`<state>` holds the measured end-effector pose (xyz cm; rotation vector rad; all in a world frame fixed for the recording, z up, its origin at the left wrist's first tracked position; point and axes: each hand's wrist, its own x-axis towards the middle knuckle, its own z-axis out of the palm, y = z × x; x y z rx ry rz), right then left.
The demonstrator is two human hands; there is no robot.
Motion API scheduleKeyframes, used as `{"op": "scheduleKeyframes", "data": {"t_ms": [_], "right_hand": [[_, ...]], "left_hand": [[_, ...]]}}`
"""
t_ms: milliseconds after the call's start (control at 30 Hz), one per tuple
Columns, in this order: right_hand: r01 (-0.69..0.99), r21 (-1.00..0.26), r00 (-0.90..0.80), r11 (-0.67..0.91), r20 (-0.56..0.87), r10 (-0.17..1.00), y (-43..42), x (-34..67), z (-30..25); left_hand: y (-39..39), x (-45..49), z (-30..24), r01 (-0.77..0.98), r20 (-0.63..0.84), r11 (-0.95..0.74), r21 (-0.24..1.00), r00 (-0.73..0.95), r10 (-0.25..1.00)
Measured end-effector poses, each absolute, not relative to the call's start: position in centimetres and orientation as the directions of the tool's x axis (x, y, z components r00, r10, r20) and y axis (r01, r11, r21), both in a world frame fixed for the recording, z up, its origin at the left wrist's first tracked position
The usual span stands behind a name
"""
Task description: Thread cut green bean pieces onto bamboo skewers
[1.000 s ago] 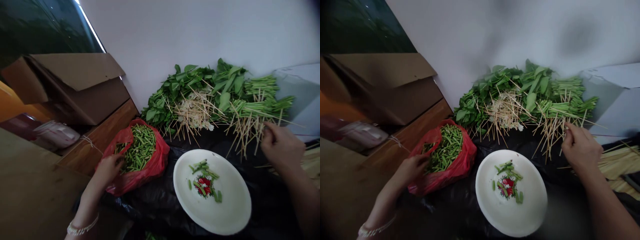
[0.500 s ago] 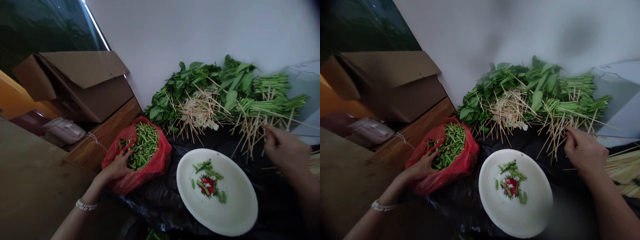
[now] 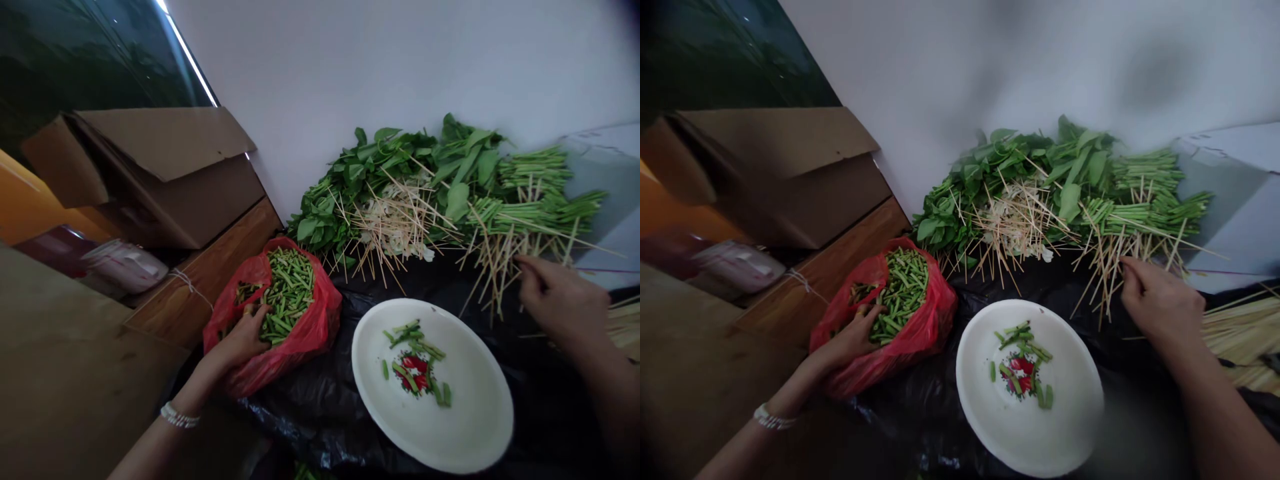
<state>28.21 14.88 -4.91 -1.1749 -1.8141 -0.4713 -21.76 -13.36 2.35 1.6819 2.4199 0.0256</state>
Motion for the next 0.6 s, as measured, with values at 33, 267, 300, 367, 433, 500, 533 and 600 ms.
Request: {"op": "scheduleKeyframes", "data": {"t_ms": [33,267,300,367,433,500,533,600], "right_hand": [[0.869,-0.151,-0.146,0.471,0.831,0.537,14.9,28.2,-4.9],[0.871,-0.173,-0.132,0.459,0.818,0.56,14.7,28.0,-4.8],[0.874,-0.176,-0.129,0.452,0.814,0.567,14.6,28.0,-4.8],[0.879,-0.183,-0.123,0.44,0.805,0.58,14.6,28.0,-4.8],[0.876,-0.183,-0.123,0.447,0.811,0.573,14.6,28.0,-4.8],[0.869,-0.171,-0.132,0.464,0.824,0.55,14.7,28.1,-4.9],[0.869,-0.164,-0.133,0.466,0.831,0.539,14.8,28.1,-4.9],[0.877,-0.15,-0.132,0.457,0.84,0.527,14.8,28.1,-4.9]], "left_hand": [[-13.4,-21.9,2.2,0.928,-0.137,0.346,0.138,-0.328,0.935],[-12.8,-22.3,4.8,0.844,0.005,0.306,0.44,-0.344,0.939],[-12.7,-22.3,5.5,0.786,0.008,0.308,0.536,-0.37,0.929],[-12.6,-22.3,6.8,0.633,-0.013,0.302,0.713,-0.418,0.908],[-12.4,-22.4,7.8,0.498,-0.041,0.308,0.811,-0.476,0.878],[-11.9,-22.4,8.5,0.424,-0.037,0.3,0.855,-0.525,0.85],[-11.6,-22.3,8.8,0.407,-0.023,0.291,0.866,-0.548,0.836],[-10.8,-22.0,9.3,0.416,0.022,0.283,0.864,-0.594,0.804]]}}
